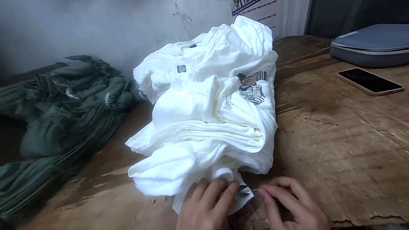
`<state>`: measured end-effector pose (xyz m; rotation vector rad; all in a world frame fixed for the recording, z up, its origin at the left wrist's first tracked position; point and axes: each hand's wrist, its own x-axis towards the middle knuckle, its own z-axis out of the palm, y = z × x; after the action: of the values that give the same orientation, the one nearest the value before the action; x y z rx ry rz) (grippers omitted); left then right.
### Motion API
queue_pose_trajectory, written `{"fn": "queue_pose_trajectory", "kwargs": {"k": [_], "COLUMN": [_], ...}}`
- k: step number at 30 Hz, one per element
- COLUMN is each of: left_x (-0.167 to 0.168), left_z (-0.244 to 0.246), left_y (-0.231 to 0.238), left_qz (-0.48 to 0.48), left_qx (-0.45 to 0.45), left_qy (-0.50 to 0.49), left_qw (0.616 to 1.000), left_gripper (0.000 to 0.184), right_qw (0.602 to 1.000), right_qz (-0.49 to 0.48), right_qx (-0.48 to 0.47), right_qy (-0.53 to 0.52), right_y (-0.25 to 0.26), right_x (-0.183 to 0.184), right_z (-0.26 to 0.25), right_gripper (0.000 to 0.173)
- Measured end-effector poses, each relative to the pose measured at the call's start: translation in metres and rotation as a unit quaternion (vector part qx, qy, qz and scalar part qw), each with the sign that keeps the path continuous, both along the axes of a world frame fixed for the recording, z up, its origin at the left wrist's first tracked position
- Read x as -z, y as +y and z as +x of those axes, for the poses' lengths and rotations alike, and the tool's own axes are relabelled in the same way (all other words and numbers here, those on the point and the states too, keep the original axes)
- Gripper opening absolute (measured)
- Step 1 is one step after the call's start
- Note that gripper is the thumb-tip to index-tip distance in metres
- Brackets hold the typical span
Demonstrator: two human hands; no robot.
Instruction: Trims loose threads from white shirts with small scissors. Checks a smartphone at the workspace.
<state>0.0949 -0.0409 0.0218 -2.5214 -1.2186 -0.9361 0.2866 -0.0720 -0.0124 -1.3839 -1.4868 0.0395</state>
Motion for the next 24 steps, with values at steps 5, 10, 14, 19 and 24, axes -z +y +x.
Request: {"fn": "queue_pose_trajectory", "kwargs": {"k": [5,10,14,19,24], "left_x": [-0.004,-0.016,-0.011,-0.013,-0.021], "left_z": [0.003,-0.012,-0.016,-0.021,-0.014], "left_y": [0.006,-0.004,0.009,0.038,0.038], "left_qz": [-0.017,-0.188,-0.218,-0.311,-0.359], "left_qx": [0.017,0.063,0.069,0.054,-0.015], "left_qy": [-0.009,-0.013,-0.133,-0.289,-0.349], "left_qw": [1.0,0.98,0.964,0.904,0.866], "left_gripper": [0.018,0.032,0.016,0.012,0.016], "right_qw": [0.995,0.987,0.978,0.937,0.975], "right_qz": [-0.035,-0.098,0.022,0.016,0.151], "right_qx": [-0.067,-0.088,-0.183,-0.249,-0.105], "right_qy": [-0.067,-0.093,0.101,0.244,-0.124], "right_y": [-0.008,-0.007,0.021,0.054,0.044], "right_x": [-0.01,-0.016,-0.005,-0.011,-0.006], "right_z": [0.006,0.004,-0.023,-0.041,-0.03], "right_gripper": [0.013,0.03,0.011,0.017,0.014]}}
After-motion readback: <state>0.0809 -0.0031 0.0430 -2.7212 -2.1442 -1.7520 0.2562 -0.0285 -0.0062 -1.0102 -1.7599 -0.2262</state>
